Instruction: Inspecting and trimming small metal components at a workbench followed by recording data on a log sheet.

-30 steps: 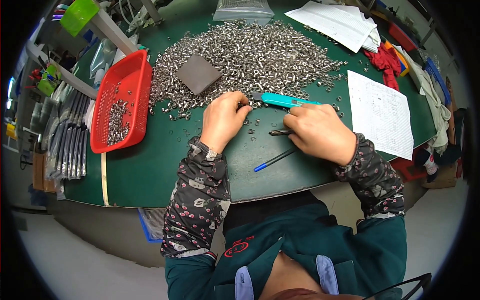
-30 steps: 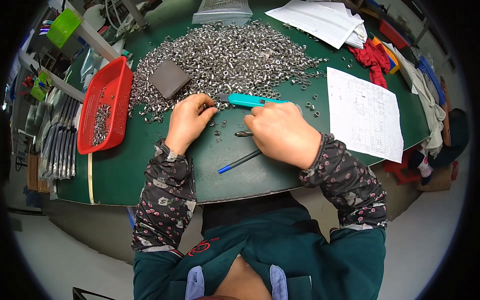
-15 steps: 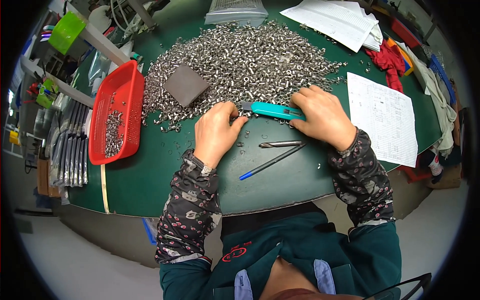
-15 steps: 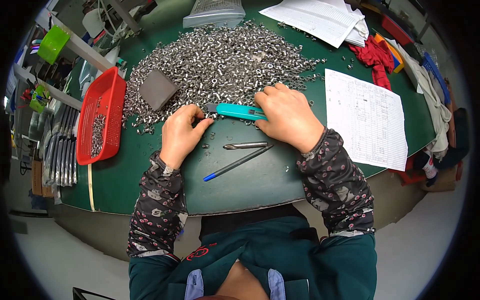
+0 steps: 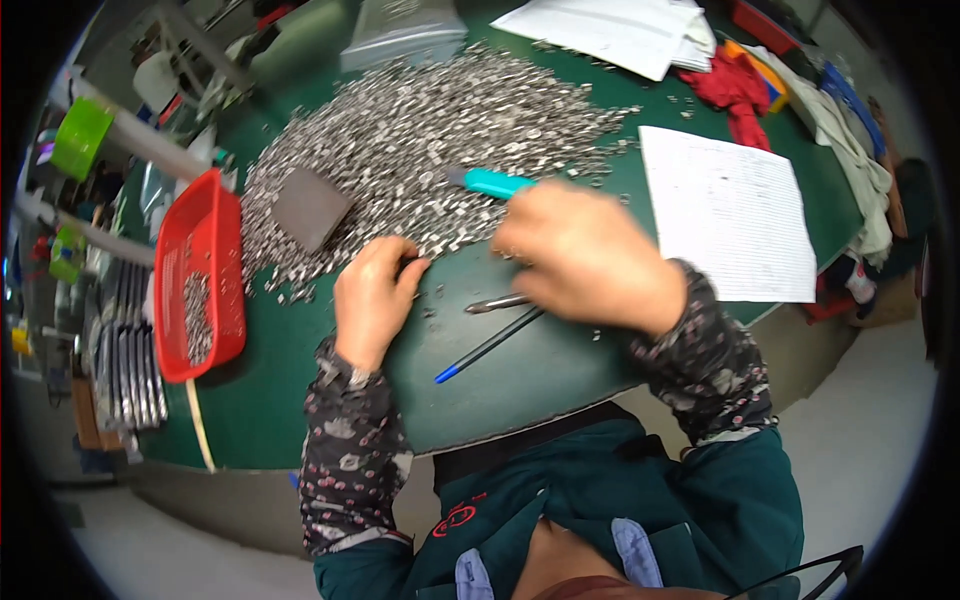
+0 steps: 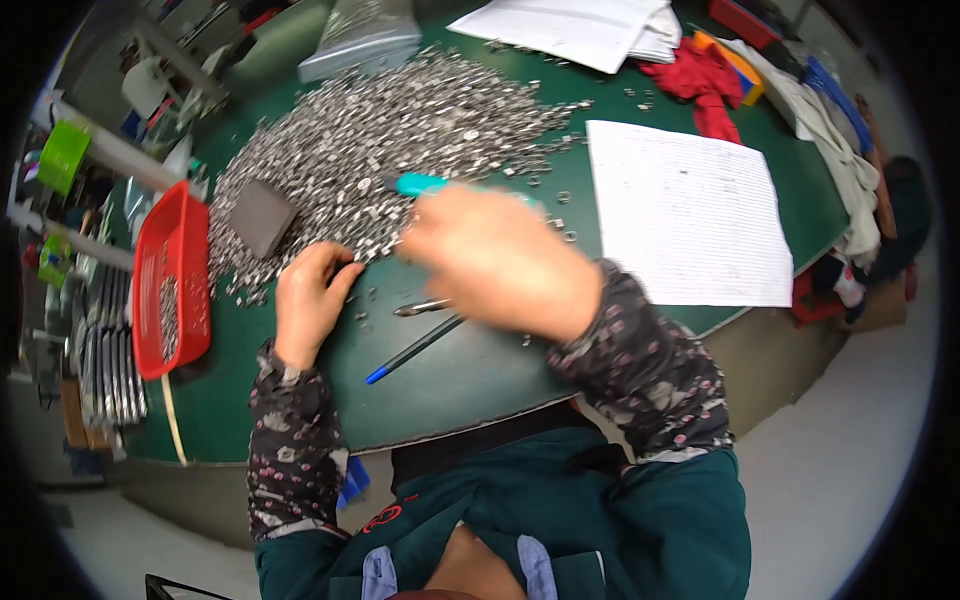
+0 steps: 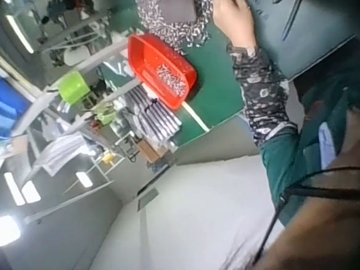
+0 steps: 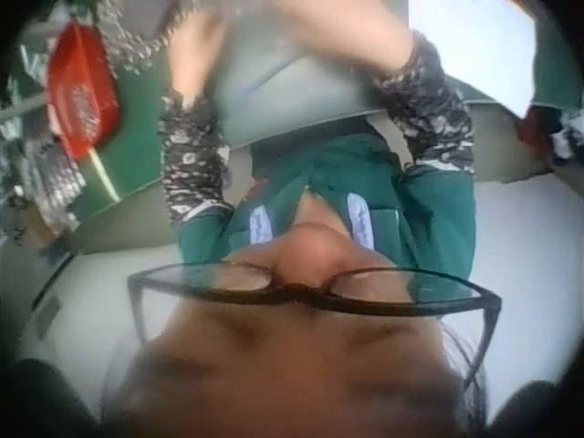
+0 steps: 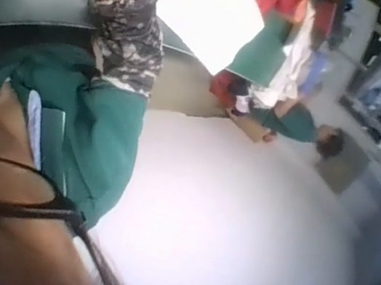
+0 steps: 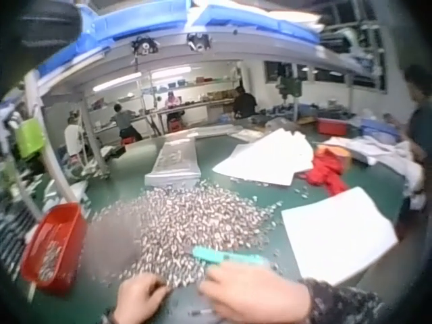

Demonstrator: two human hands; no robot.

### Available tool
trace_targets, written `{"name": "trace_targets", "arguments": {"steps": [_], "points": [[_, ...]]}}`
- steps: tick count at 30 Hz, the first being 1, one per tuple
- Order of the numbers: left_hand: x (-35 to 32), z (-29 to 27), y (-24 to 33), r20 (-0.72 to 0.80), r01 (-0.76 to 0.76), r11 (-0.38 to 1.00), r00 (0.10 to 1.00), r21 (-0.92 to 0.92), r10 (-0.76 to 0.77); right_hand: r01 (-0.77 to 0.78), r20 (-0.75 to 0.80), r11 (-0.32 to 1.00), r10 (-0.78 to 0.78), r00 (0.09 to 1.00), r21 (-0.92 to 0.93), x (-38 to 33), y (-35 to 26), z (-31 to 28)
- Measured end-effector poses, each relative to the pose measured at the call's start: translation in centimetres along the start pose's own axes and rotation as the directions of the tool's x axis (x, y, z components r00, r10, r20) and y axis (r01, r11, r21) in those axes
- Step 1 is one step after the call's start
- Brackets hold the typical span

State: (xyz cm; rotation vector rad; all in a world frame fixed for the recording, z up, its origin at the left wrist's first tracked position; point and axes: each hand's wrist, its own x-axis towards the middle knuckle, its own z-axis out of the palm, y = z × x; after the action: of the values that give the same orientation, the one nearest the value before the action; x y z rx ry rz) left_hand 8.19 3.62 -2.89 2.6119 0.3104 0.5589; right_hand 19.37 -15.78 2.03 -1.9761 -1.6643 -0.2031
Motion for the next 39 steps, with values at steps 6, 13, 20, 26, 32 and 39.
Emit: {"name": "trace_targets", "arguments": {"steps": [6, 13, 20, 26, 32, 39], "points": [[-0.5, -0.6, -0.3, 0.008, 0.038, 0.999, 0.999, 0.004, -0.038, 0.169, 0.219, 0.984, -0.178, 0.959, 0.059, -1.6, -2.0, 4.1], [-0.2, 0.0, -0.5, 0.031, 0.026, 0.999, 0.999, -0.044, -0.025, 0.011, 0.057, 0.993, -0.018, 0.998, 0.118, -1.6, -1.8, 1.0], [-0.1, -0.1, -0.4, 0.023, 0.038, 0.999, 0.999, -0.023, -0.038, -0.574, -0.357, 0.803, 0.496, 0.792, -0.158, -7.5, 3.0, -3.8], [-0.1, -0.2, -0.5, 0.029, 0.022, 1.0, 0.999, -0.007, -0.022, -0.871, -0.513, 0.417, 0.705, 0.49, -0.259, -14.2, 6.0, -7.1], [-0.3, -0.2, -1.1, 0.042, 0.158, 0.956, 0.987, -0.249, -0.153, -0.901, -0.565, 0.268, 0.708, 0.424, -0.34, -18.5, 9.0, -7.3], [-0.2, -0.8, -1.6, 0.131, 0.288, 0.538, 0.941, -0.792, -0.311, -0.821, -0.549, 0.424, 0.61, 0.571, -0.383, -15.3, 6.3, -7.4]]}}
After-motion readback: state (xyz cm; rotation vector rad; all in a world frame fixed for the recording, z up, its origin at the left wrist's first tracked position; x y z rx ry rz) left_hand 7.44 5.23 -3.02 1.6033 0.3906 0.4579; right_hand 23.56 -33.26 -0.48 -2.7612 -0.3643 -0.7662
